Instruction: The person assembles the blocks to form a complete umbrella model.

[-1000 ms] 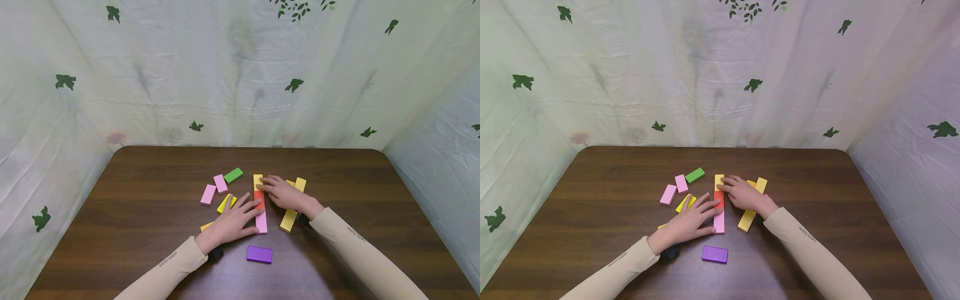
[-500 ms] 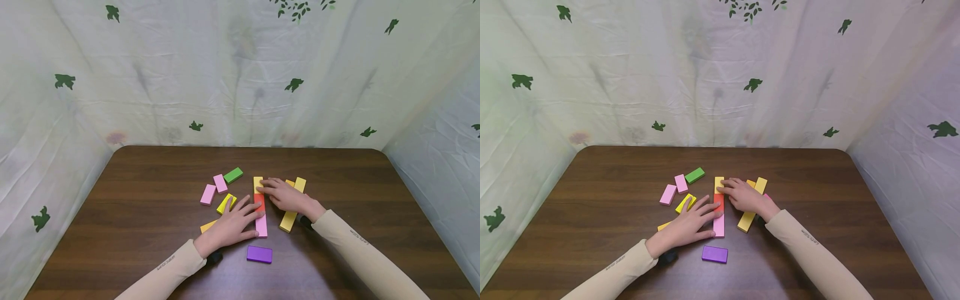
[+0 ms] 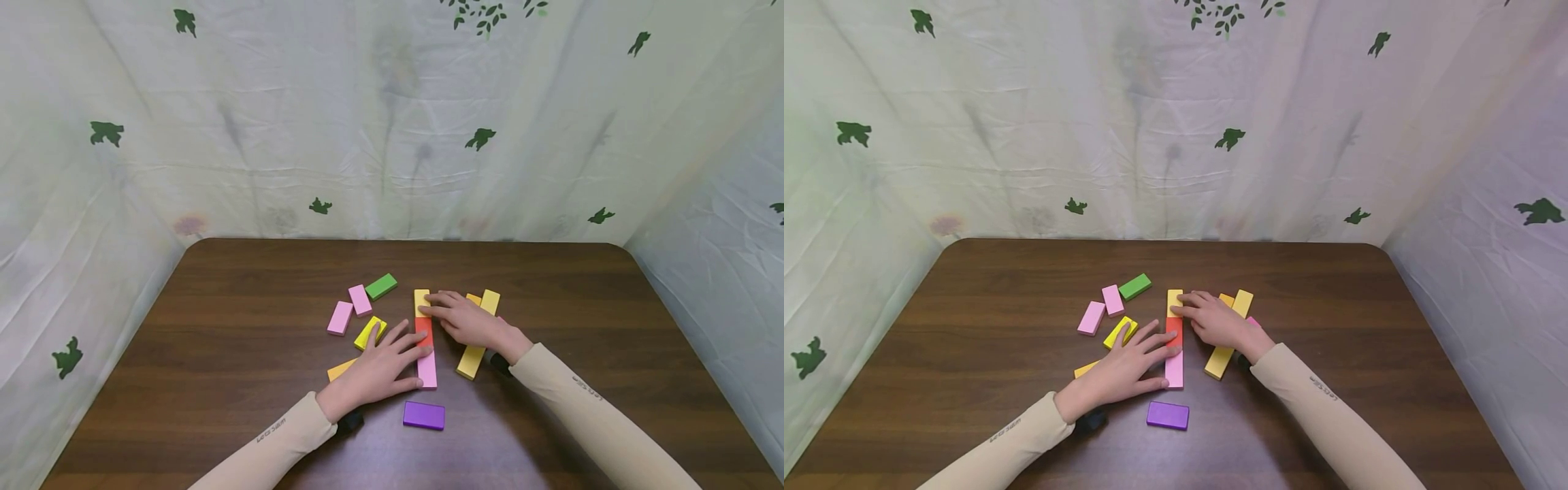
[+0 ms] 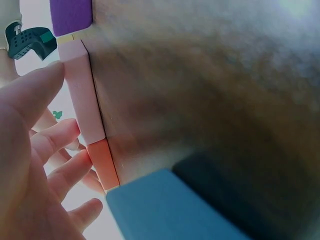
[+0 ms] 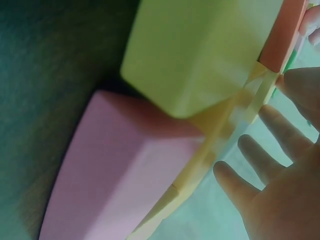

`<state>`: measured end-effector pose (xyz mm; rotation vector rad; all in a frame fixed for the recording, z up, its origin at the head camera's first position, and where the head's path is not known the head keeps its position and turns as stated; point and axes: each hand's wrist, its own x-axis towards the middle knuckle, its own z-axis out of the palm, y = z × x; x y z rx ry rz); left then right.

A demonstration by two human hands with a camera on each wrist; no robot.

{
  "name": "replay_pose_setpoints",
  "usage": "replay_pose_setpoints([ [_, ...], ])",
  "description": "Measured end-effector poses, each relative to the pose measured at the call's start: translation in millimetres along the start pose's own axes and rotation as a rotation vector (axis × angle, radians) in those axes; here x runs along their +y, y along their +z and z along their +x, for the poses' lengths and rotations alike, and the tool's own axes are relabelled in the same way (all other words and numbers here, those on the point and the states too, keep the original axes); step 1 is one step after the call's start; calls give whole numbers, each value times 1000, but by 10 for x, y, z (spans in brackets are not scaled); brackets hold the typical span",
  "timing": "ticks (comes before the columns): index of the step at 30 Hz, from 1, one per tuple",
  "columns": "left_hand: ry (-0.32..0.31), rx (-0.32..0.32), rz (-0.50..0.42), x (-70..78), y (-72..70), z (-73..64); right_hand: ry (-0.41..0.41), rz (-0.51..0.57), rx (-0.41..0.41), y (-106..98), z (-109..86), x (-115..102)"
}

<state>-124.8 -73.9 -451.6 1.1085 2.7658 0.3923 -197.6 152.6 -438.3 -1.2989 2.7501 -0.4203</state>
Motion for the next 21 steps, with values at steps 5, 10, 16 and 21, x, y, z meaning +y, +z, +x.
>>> replay_pose_setpoints([
  [5,0,1,-3,-3,-1,1,-8,2,10,7,-4,12],
  [10,8,8,2,-5,-9,1,-15,-1,16,21,-5,25],
  [16,41,29,25,-14,-33,22,-9,3,18,9,-9,27],
  [21,51,34,34,-36,-80,65,20,23,28,-42,-29,37],
])
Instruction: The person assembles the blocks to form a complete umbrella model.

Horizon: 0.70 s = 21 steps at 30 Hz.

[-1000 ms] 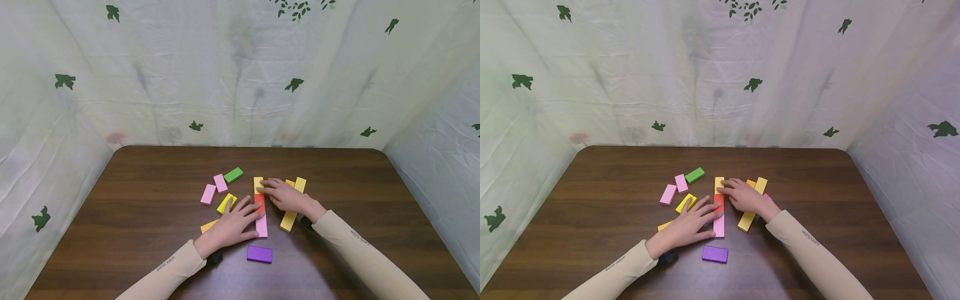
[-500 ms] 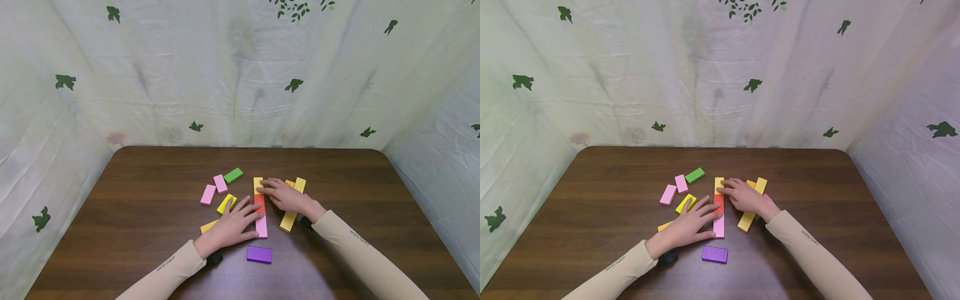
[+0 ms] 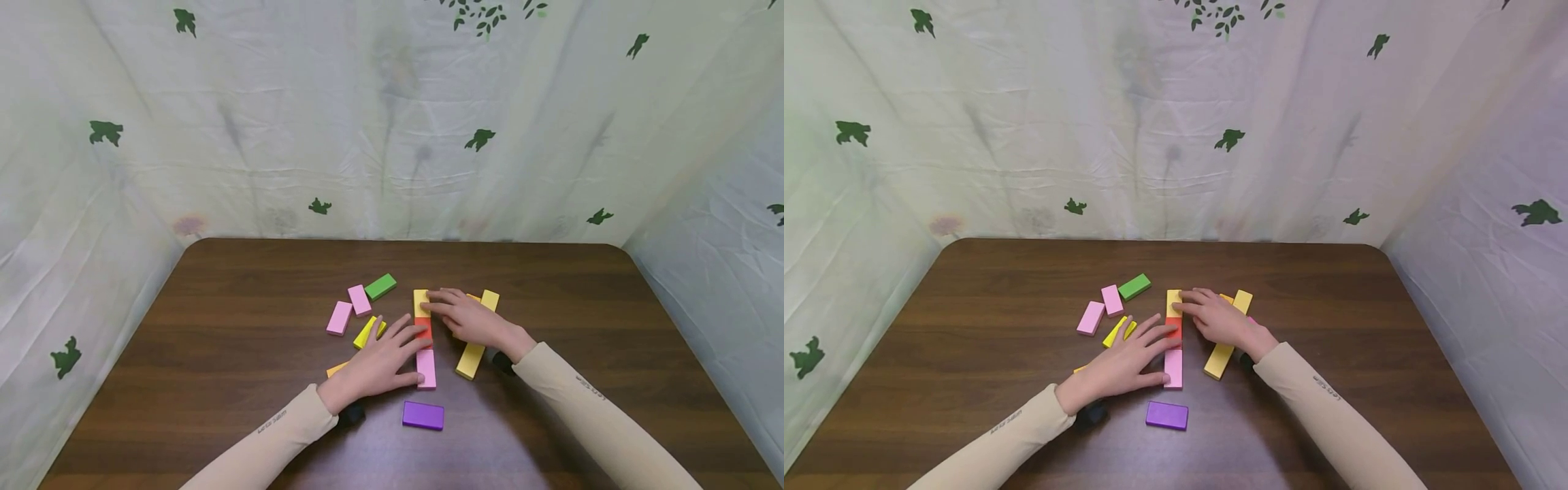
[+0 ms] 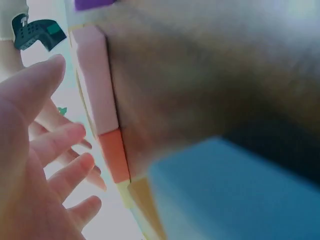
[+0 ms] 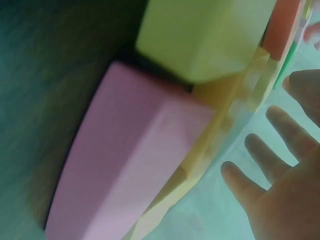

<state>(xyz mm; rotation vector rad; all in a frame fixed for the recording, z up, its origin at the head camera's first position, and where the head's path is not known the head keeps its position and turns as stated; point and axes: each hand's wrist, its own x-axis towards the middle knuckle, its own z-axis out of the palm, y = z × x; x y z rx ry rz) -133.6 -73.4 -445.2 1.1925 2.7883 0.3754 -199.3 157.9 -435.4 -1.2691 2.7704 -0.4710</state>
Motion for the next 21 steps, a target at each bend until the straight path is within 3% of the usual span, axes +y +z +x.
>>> replay_pose_setpoints([
  [4,-17,0,11,-39,-52,60,46,28,-26,-30,-28,26],
  [13,-67,-93,31,-70,-105,210,72,34,-17,-16,-115,124],
  [21,-72,-109,48,-74,-94,225,142,44,-47,-60,-230,184],
])
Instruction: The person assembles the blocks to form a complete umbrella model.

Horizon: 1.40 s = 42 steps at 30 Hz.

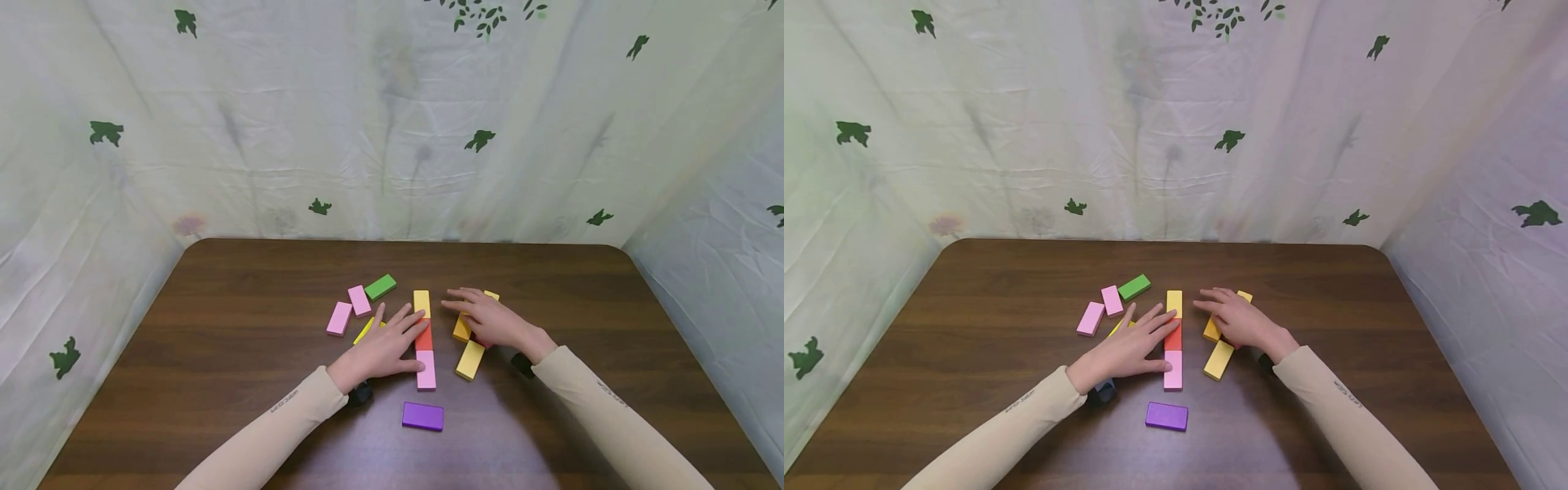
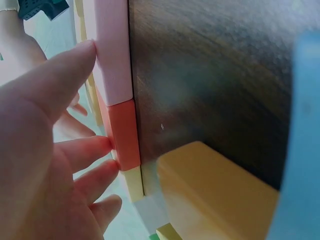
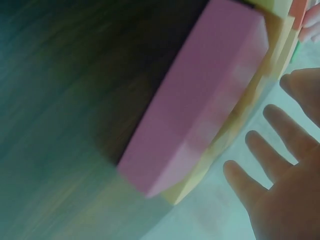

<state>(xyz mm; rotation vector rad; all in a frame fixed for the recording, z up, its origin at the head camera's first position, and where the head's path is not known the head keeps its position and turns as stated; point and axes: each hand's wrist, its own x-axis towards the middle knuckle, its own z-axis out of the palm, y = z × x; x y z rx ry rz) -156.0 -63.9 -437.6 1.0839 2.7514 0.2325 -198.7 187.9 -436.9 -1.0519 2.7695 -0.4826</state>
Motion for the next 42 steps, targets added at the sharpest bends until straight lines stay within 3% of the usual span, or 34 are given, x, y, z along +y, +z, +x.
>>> replay_pose_setpoints([
  [12,-5,6,-6,-6,10,1,32,-1,-11,-34,-113,125],
  [26,-13,-4,-44,4,5,-3,106,10,-10,-51,-62,158],
  [35,-25,-20,-74,-4,23,-1,57,18,0,-39,-33,209],
  [42,-21,-19,-78,-13,28,1,91,15,24,-43,33,208],
])
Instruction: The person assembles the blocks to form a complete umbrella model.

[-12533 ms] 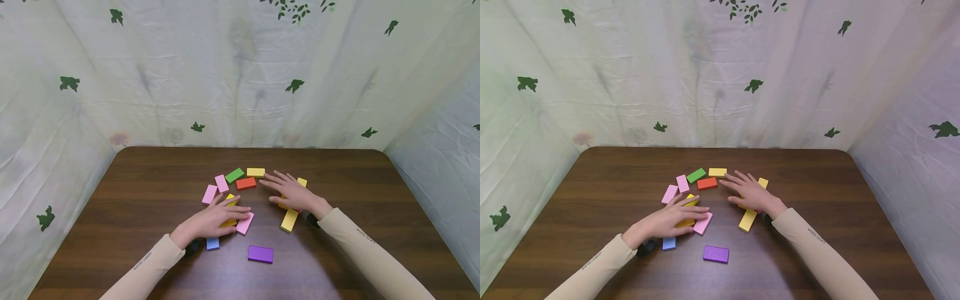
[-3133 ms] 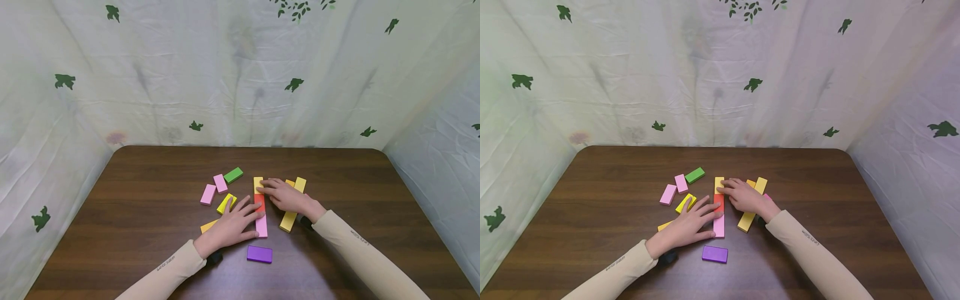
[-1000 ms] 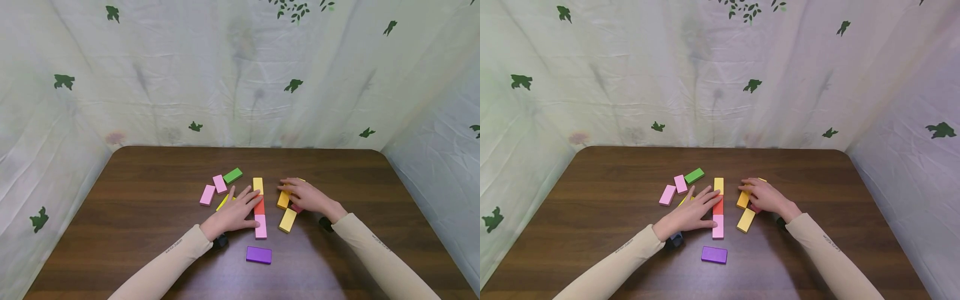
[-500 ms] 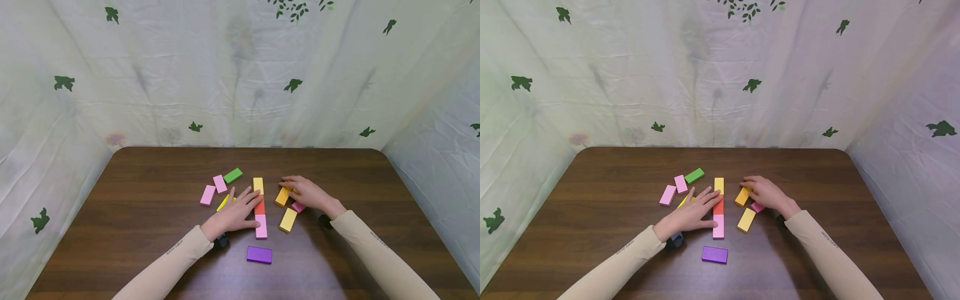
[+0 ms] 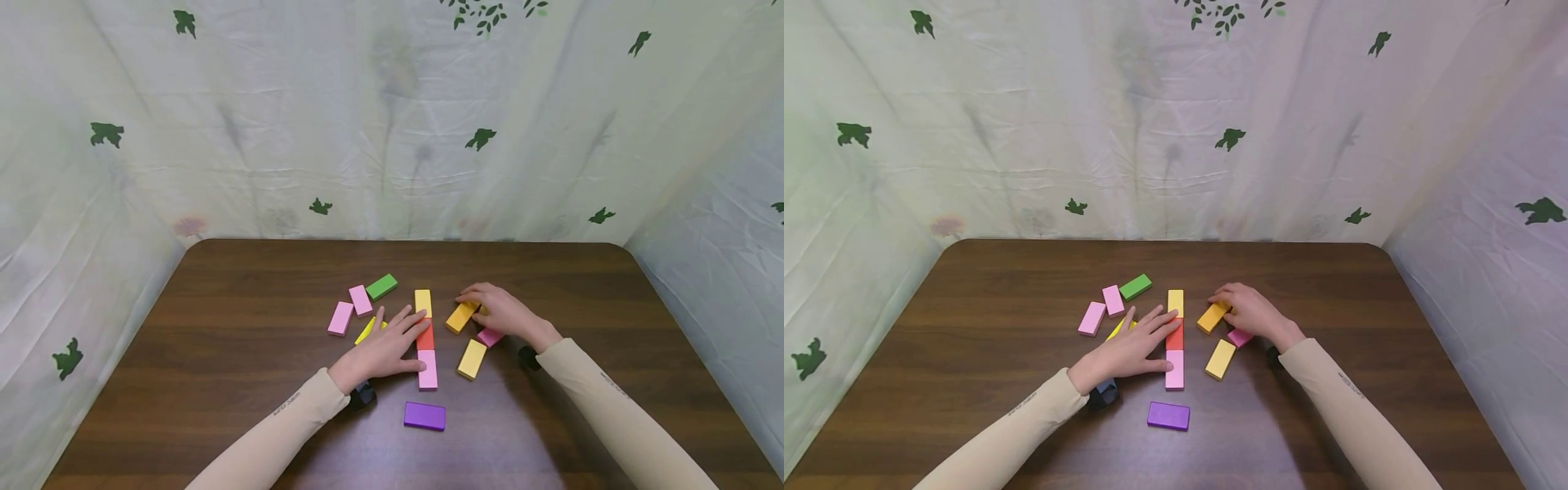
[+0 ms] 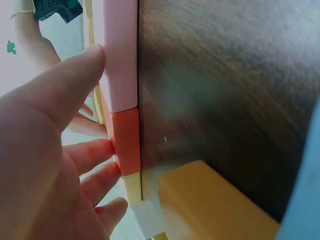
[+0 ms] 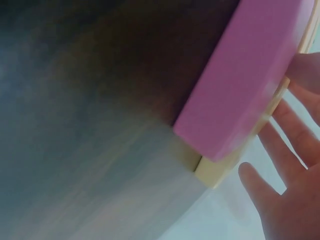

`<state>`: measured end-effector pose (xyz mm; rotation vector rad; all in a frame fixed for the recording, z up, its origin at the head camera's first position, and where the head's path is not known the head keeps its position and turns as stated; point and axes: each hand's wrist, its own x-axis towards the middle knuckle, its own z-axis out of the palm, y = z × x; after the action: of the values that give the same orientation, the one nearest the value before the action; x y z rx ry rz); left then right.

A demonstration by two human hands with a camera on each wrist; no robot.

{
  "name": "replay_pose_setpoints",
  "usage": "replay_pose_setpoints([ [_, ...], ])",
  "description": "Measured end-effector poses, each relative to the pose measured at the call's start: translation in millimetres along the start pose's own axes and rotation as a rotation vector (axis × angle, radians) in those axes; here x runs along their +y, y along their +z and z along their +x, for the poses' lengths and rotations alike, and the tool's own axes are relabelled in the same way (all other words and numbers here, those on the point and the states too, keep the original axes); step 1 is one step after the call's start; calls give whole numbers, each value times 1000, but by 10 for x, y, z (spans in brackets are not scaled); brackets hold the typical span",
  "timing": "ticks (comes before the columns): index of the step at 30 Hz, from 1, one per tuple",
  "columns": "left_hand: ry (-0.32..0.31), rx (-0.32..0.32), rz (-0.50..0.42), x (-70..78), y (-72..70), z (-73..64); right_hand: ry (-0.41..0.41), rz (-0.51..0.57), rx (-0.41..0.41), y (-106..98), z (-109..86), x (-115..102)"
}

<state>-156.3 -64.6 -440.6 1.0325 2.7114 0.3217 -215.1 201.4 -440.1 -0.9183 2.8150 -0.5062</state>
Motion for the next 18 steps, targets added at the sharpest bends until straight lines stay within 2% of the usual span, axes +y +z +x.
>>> replay_pose_setpoints([
  [18,-7,-10,-11,7,-11,1,59,-34,24,-8,116,37],
])
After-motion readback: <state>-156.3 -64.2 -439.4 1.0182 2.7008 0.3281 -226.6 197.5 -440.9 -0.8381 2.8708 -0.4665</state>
